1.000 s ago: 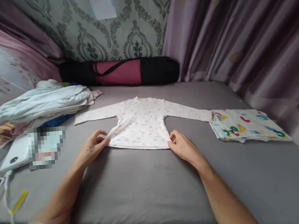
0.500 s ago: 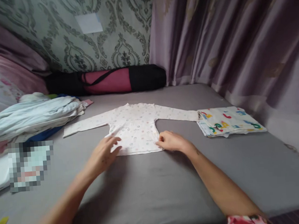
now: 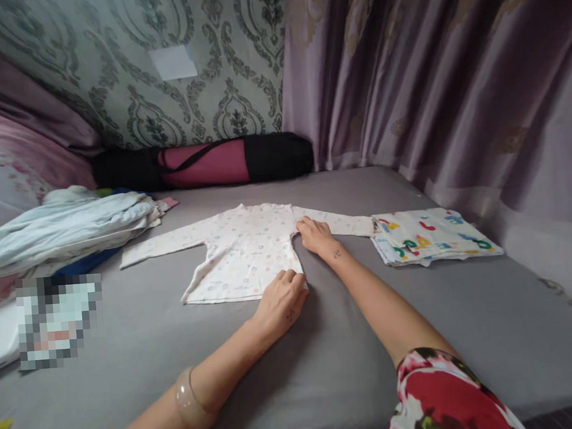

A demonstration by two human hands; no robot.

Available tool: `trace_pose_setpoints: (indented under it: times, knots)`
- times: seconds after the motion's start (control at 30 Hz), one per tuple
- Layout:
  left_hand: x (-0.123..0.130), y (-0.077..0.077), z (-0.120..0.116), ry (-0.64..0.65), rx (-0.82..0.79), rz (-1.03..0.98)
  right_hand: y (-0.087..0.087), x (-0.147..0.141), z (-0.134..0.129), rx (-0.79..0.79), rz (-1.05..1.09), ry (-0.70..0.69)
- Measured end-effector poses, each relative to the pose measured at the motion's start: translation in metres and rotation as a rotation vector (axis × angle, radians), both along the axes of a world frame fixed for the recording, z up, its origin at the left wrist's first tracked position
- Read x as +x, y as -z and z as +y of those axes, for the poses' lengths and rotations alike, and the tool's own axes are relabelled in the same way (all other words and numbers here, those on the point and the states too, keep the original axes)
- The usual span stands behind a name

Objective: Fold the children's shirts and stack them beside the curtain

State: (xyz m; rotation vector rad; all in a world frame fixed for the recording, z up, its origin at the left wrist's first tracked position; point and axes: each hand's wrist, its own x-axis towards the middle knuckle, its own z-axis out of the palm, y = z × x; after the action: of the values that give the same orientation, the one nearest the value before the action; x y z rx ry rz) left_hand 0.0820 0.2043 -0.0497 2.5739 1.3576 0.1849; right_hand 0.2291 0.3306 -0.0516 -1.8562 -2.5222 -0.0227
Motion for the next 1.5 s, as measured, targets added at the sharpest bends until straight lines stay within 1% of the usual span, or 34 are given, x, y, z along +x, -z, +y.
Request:
trace_pose_setpoints:
  times: [0.2,0.33,0.4,0.5,0.57,0.6,0.67,0.73,0.83,0.93,1.0,1.03,1.1,1.13,1.17,1.23,1.3,1.37,1.43,1.5]
  knots:
    - [0.004,0.005,0.001,0.011,0.057,-0.008,-0.006,0.009,0.005,-0.029,-0.09,-0.127]
    - [0.006,0.012,0.004,0.013,0.072,-0.034,-0.01,0.012,0.012,-0.006,-0.152,-0.213]
    - [0.003,0.016,0.007,-0.038,0.062,-0.125,-0.011,0.012,0.014,0.013,-0.182,-0.239]
    - [-0.003,0.021,0.011,-0.121,-0.009,-0.356,-0.011,0.013,0.018,0.03,-0.194,-0.259]
    - [-0.005,0.024,0.011,-0.112,-0.036,-0.452,-0.009,0.016,0.021,0.042,-0.181,-0.274]
    - [-0.005,0.025,0.01,-0.096,-0.023,-0.47,-0.006,0.017,0.022,0.052,-0.172,-0.282]
    - [-0.004,0.025,0.006,-0.063,0.032,-0.46,-0.002,0.021,0.025,0.074,-0.144,-0.291]
    - [0.0,0.025,0.002,-0.027,0.071,-0.403,0.002,0.024,0.027,0.076,-0.098,-0.279]
    - [0.003,0.025,-0.002,0.028,0.084,-0.272,0.001,0.024,0.029,0.029,-0.026,-0.214]
    - [0.004,0.025,-0.003,0.075,0.098,-0.164,-0.007,0.011,0.026,-0.019,-0.057,-0.094]
    - [0.003,0.024,-0.003,0.093,0.095,-0.138,-0.011,-0.008,0.022,0.007,-0.088,-0.038]
    - [0.002,0.024,-0.003,0.097,0.091,-0.141,-0.011,-0.02,0.02,0.025,-0.077,-0.037]
    - [0.002,0.025,-0.004,0.114,0.083,-0.172,-0.005,-0.047,0.017,0.021,0.005,-0.079]
    - [0.002,0.025,-0.005,0.132,0.079,-0.199,0.0,-0.059,0.016,-0.017,0.054,-0.105]
    - [0.002,0.026,-0.007,0.157,0.075,-0.231,0.005,-0.07,0.017,-0.06,0.095,-0.105]
    - [0.001,0.027,-0.01,0.206,0.072,-0.304,0.017,-0.085,0.019,-0.127,0.151,-0.05]
    - [-0.002,0.027,-0.012,0.241,0.063,-0.365,0.026,-0.091,0.022,-0.14,0.173,0.025]
    - [-0.006,0.025,-0.012,0.277,0.028,-0.416,0.03,-0.09,0.021,-0.124,0.169,0.044]
    - [-0.011,0.02,-0.009,0.288,-0.037,-0.473,0.031,-0.086,0.014,-0.114,0.154,0.004]
    - [-0.019,0.012,-0.002,0.219,-0.091,-0.556,0.032,-0.08,0.0,-0.113,0.138,-0.055]
